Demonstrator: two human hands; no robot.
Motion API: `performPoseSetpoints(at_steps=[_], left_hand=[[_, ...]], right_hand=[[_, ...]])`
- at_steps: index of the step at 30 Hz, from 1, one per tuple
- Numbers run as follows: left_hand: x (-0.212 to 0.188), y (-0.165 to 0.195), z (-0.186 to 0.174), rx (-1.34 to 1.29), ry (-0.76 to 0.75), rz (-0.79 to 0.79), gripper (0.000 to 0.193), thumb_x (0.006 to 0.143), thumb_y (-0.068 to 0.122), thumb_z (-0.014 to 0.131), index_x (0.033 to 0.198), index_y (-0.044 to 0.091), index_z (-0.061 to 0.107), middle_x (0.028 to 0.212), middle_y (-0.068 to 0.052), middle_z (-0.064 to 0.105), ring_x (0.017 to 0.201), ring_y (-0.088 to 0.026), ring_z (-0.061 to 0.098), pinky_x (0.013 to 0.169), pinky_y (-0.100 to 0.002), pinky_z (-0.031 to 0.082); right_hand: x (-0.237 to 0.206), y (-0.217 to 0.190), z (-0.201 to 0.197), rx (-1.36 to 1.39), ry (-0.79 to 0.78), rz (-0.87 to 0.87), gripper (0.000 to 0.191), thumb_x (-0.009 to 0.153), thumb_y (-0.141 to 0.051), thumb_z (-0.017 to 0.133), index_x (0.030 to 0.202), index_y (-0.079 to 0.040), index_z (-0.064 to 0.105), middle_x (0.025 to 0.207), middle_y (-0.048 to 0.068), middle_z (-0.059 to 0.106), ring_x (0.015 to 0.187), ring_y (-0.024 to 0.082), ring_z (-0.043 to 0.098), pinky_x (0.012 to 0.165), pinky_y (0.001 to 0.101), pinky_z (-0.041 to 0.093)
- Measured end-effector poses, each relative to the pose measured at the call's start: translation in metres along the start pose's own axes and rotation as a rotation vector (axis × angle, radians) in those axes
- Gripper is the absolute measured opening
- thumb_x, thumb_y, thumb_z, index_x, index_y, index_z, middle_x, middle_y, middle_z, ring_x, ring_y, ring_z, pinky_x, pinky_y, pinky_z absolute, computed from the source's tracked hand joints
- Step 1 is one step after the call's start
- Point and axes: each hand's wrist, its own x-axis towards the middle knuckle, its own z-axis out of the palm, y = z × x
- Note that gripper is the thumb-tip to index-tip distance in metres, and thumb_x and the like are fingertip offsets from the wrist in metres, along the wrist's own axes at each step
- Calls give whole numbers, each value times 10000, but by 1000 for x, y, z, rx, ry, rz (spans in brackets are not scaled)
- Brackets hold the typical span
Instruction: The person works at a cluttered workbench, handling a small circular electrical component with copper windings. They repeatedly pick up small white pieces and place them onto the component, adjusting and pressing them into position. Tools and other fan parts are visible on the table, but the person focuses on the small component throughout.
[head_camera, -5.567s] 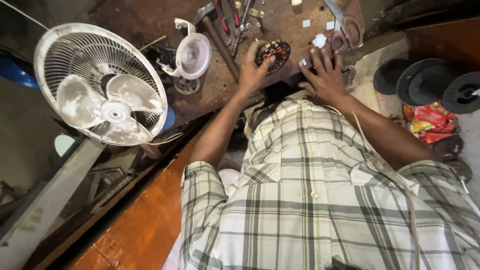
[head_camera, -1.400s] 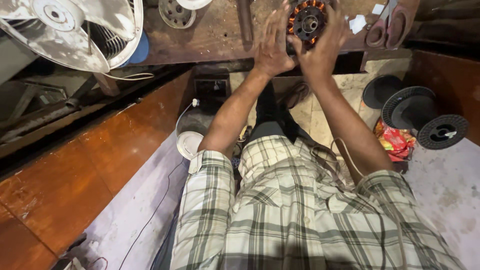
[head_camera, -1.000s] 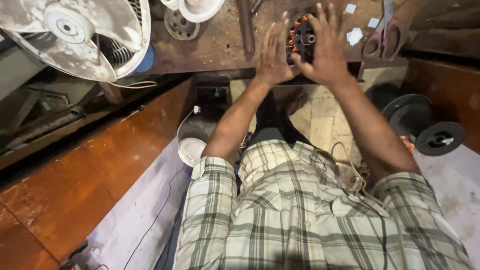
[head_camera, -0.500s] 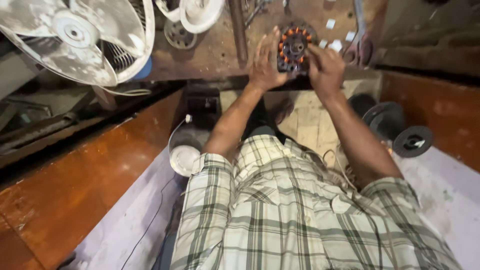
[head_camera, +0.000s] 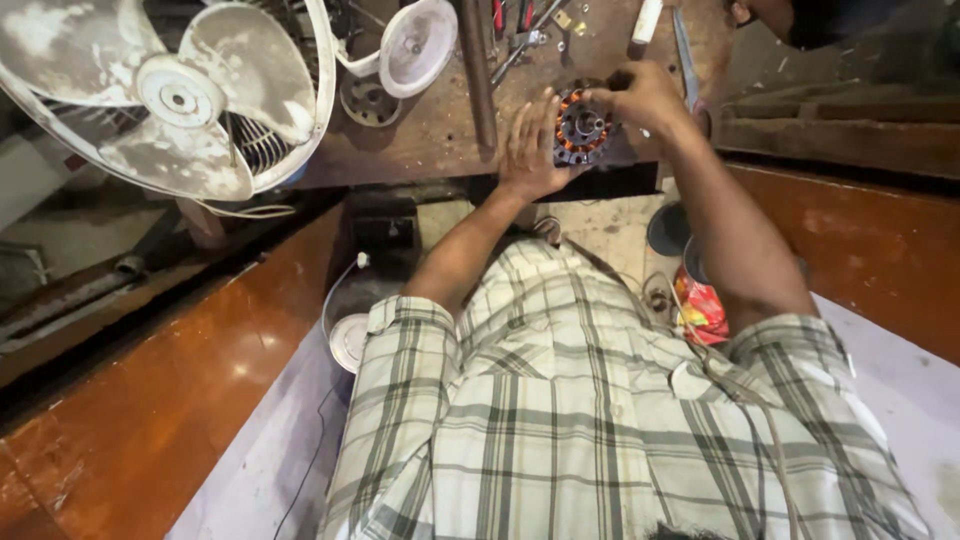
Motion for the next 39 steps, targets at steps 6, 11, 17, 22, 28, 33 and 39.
performPoseSetpoints(at_steps=[6,11,17,22,28,33,39], left_hand=[[1,-5,-3,-23,-15,1,1176,808,678,812,1600,36,225,1644,-162,300,1522,-316,333,1296,-485,239],[1,-10,0,-17,-32,14,1166,858,711,765,1599,9,201,1641,-200,270,1524,-330,289,1287,-495,219],[7,-7,-8,-166,-157,76,1059,821,541,761,1547,-24,235,1593,-274,268,1480,-413,277,1226,-555,191],[32,-5,-3,-343,-386,207,641,982,109,706,1552,40,422,1549,-184,488,1477,-359,438,1274,-481,313],[39,5,9,-426,-181,146,416,847,43,743,1251,51,646,1250,-152,691,1255,-370,629,1149,-453,471],[21,37,16,-279,-4,-222,295,872,190,844,1095,76,688,1110,-125,715,1146,-350,662,1055,-448,496],[26,36,8,-297,-75,31,342,968,81,661,1302,17,627,1333,-175,650,1324,-383,581,1166,-485,404]], right_hand=[[2,-5,-10,245,-128,116,394,892,-154,808,1246,-36,679,1126,134,735,930,196,705,797,347,581],[-42,18,-13,231,-158,161,345,976,-148,707,1311,-65,698,1258,125,728,1119,193,709,976,332,558],[-72,32,47,33,162,-196,339,917,-66,719,1246,13,703,1251,231,692,1163,374,660,1023,449,499],[-85,30,58,-19,352,-351,293,867,-16,704,1155,38,719,1198,256,677,1095,457,644,965,473,512],[-84,41,53,138,344,-335,227,903,-75,714,1111,15,733,1105,230,703,1024,409,681,906,454,537],[-77,43,53,179,369,-342,242,913,-115,720,1127,-4,744,1047,212,711,981,399,682,870,460,537],[-65,38,57,187,356,-380,234,901,-142,745,1078,10,739,1022,207,723,947,394,689,821,453,535]])
